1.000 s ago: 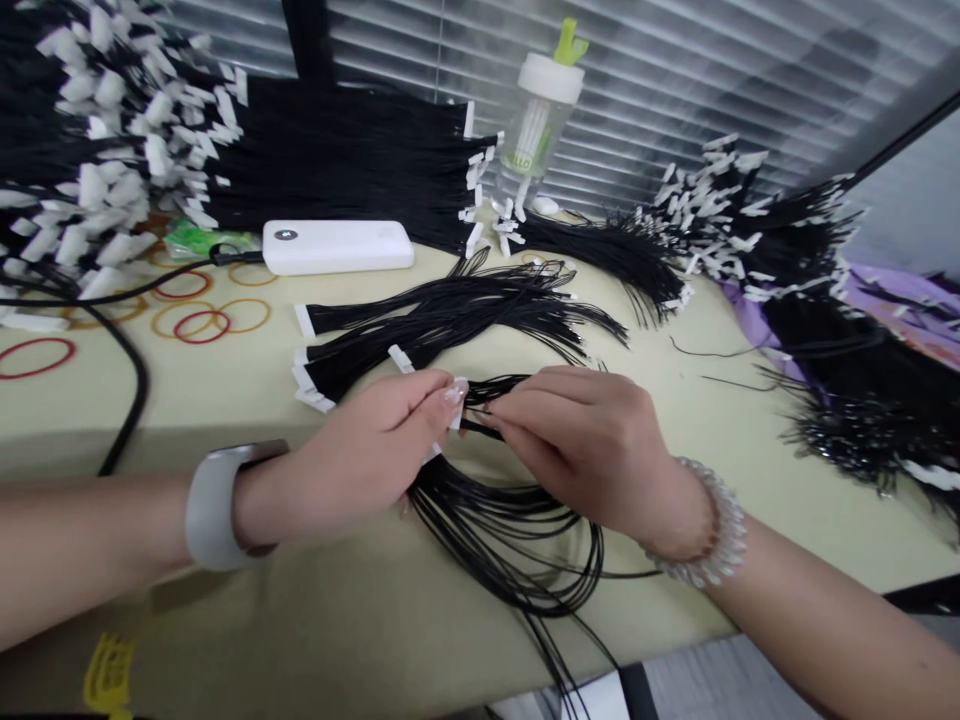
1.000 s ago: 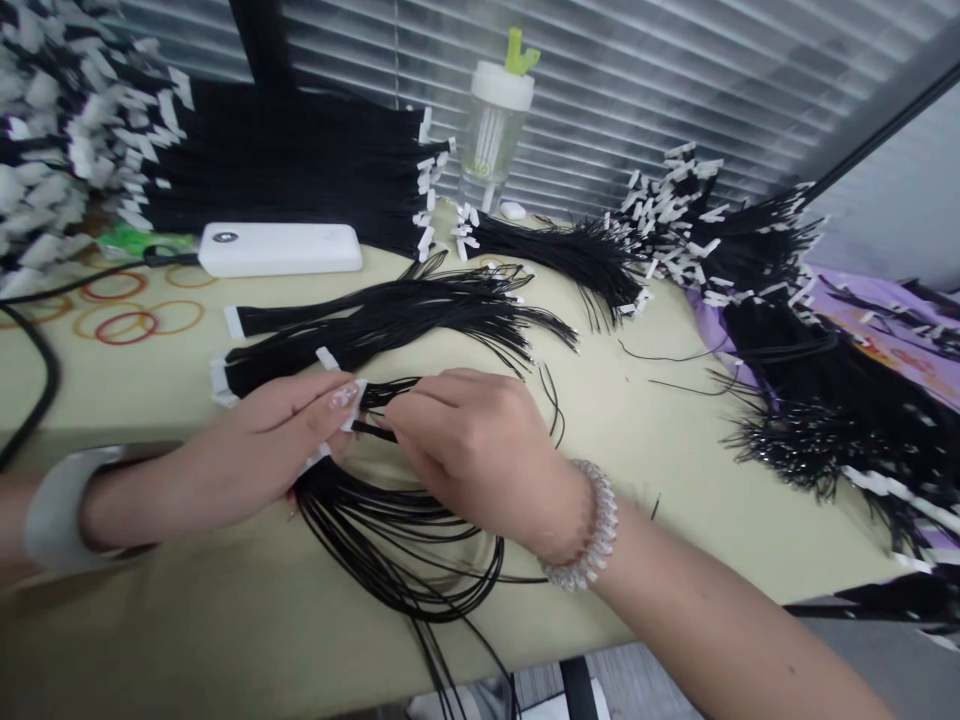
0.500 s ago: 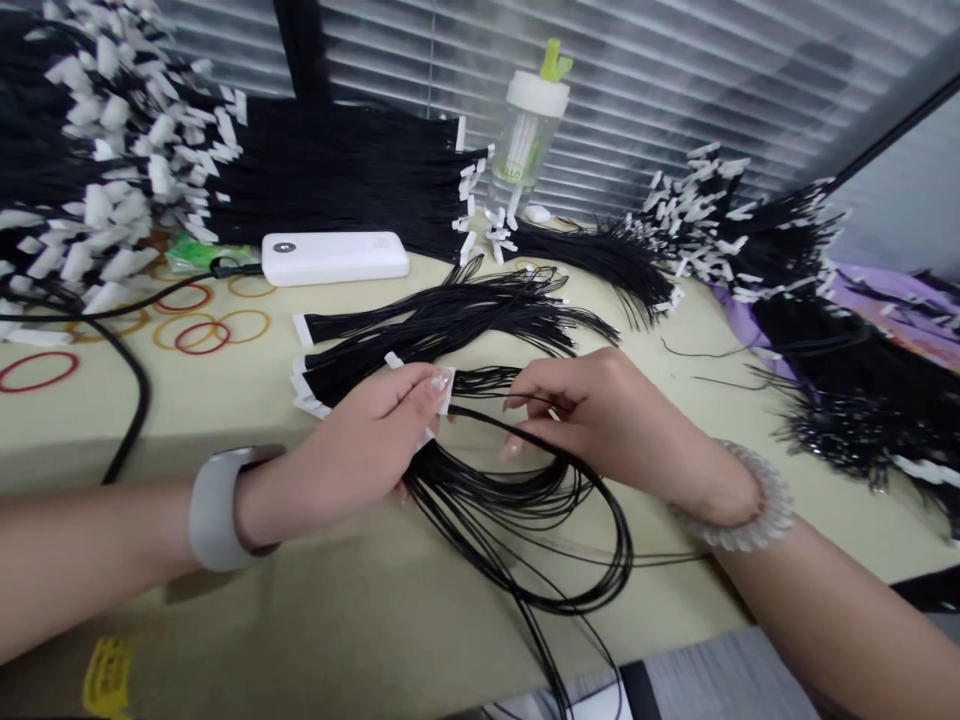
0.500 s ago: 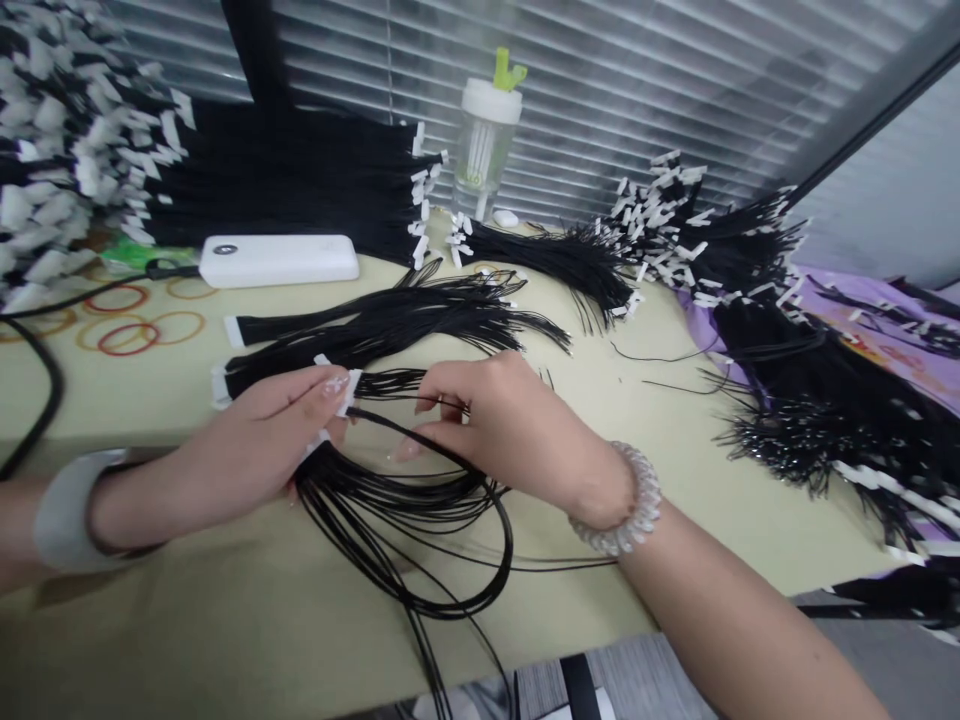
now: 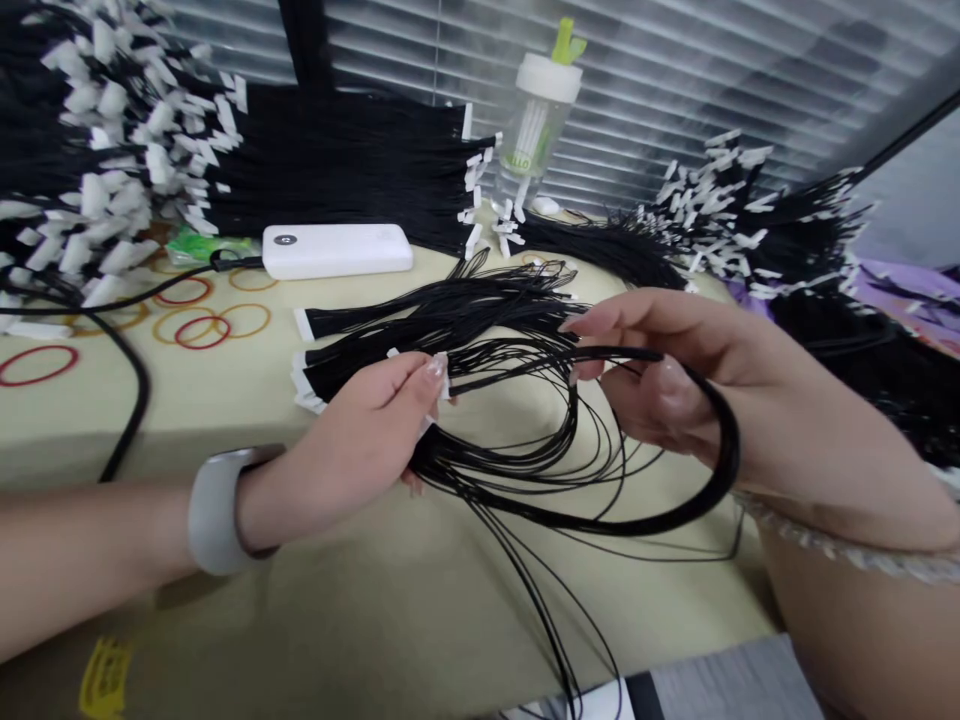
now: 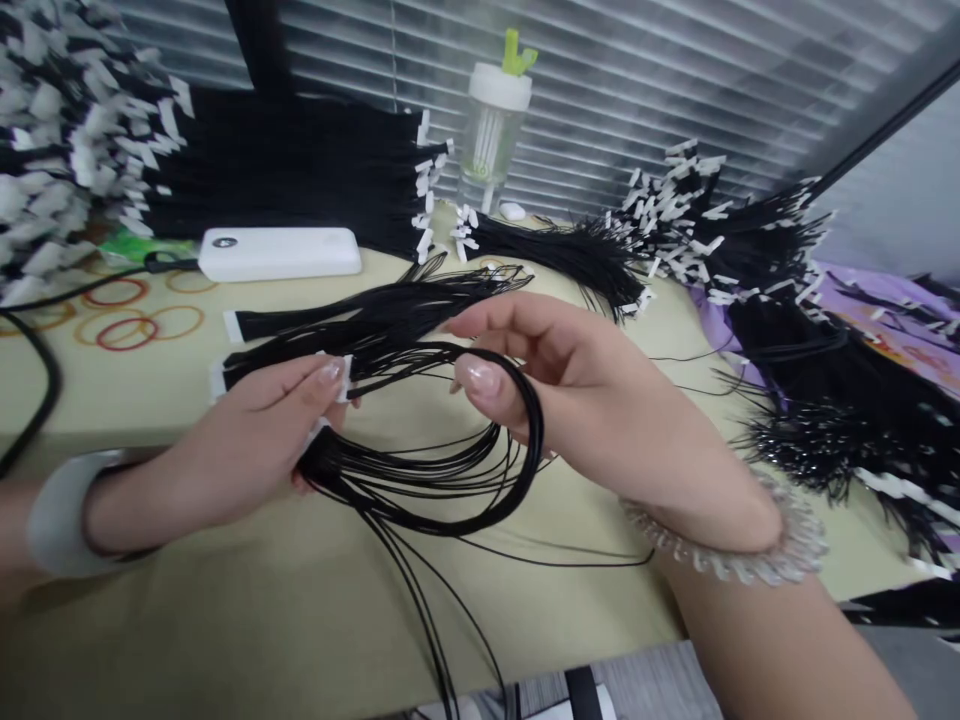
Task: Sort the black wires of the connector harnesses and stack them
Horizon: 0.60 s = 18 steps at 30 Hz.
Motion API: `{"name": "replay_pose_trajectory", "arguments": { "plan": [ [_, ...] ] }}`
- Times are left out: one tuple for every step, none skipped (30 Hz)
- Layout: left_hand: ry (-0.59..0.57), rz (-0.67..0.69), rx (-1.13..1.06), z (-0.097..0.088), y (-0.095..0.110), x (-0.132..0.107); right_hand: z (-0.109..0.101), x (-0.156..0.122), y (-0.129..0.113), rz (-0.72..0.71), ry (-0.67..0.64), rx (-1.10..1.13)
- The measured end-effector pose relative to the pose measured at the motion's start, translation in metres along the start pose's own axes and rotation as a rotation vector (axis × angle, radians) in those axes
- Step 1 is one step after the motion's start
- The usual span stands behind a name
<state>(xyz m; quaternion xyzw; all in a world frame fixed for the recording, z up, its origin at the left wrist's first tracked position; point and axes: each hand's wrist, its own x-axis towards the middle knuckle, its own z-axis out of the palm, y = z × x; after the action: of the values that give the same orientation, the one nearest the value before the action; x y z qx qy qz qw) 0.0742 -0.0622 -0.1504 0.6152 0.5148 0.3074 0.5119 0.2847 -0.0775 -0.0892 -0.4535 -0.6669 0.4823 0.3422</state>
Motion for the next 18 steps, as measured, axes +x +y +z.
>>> {"name": "replay_pose_trajectory", "arguments": {
  "plan": [
    [0.005,-0.002,-0.001,0.0,0.0,0.0,0.0,0.0,0.0,0.0,-0.005,0.004],
    [0.007,-0.003,-0.005,0.001,0.0,0.0,0.0,-0.001,-0.001,0.007,-0.022,0.003],
    [0.007,-0.001,-0.009,0.001,0.0,0.0,0.0,-0.002,-0.001,0.021,-0.047,-0.006],
    [0.008,0.003,-0.013,0.001,0.0,0.0,-0.001,-0.003,-0.001,0.033,-0.08,-0.023],
    [0.01,0.009,-0.017,0.001,0.0,0.0,-0.002,-0.004,-0.001,0.041,-0.123,-0.047],
    [0.014,0.013,-0.021,0.001,-0.001,0.0,-0.003,-0.005,-0.001,0.052,-0.174,-0.07],
    [0.019,0.013,-0.026,0.001,-0.001,-0.001,-0.005,-0.006,-0.001,0.067,-0.228,-0.091],
    [0.023,0.012,-0.037,0.001,-0.002,-0.001,-0.007,-0.007,-0.001,0.083,-0.278,-0.104],
    [0.023,0.007,-0.055,0.001,-0.003,-0.001,-0.008,-0.008,-0.001,0.106,-0.321,-0.111],
    [0.022,0.0,-0.073,0.001,-0.003,-0.002,-0.01,-0.009,0.0,0.126,-0.352,-0.108],
    [0.024,-0.007,-0.085,0.001,-0.004,-0.002,-0.011,-0.01,0.001,0.141,-0.372,-0.097],
    [0.029,-0.014,-0.093,0.001,-0.004,-0.002,-0.012,-0.01,0.001,0.154,-0.387,-0.082],
    [0.039,-0.017,-0.1,0.001,-0.004,-0.002,-0.013,-0.011,0.002,0.166,-0.396,-0.063],
    [0.048,-0.018,-0.099,0.001,-0.003,-0.002,-0.012,-0.011,0.002,0.18,-0.405,-0.03],
    [0.058,-0.016,-0.092,0.001,-0.003,-0.002,-0.011,-0.011,0.002,0.197,-0.411,0.015],
    [0.065,-0.014,-0.087,0.001,-0.002,-0.002,-0.01,-0.011,0.001,0.224,-0.414,0.067],
    [0.068,-0.013,-0.085,0.001,-0.002,-0.002,-0.008,-0.01,0.0,0.247,-0.408,0.125],
    [0.063,-0.012,-0.082,0.001,-0.001,-0.002,-0.006,-0.01,-0.001,0.259,-0.389,0.182]
  ]
}}
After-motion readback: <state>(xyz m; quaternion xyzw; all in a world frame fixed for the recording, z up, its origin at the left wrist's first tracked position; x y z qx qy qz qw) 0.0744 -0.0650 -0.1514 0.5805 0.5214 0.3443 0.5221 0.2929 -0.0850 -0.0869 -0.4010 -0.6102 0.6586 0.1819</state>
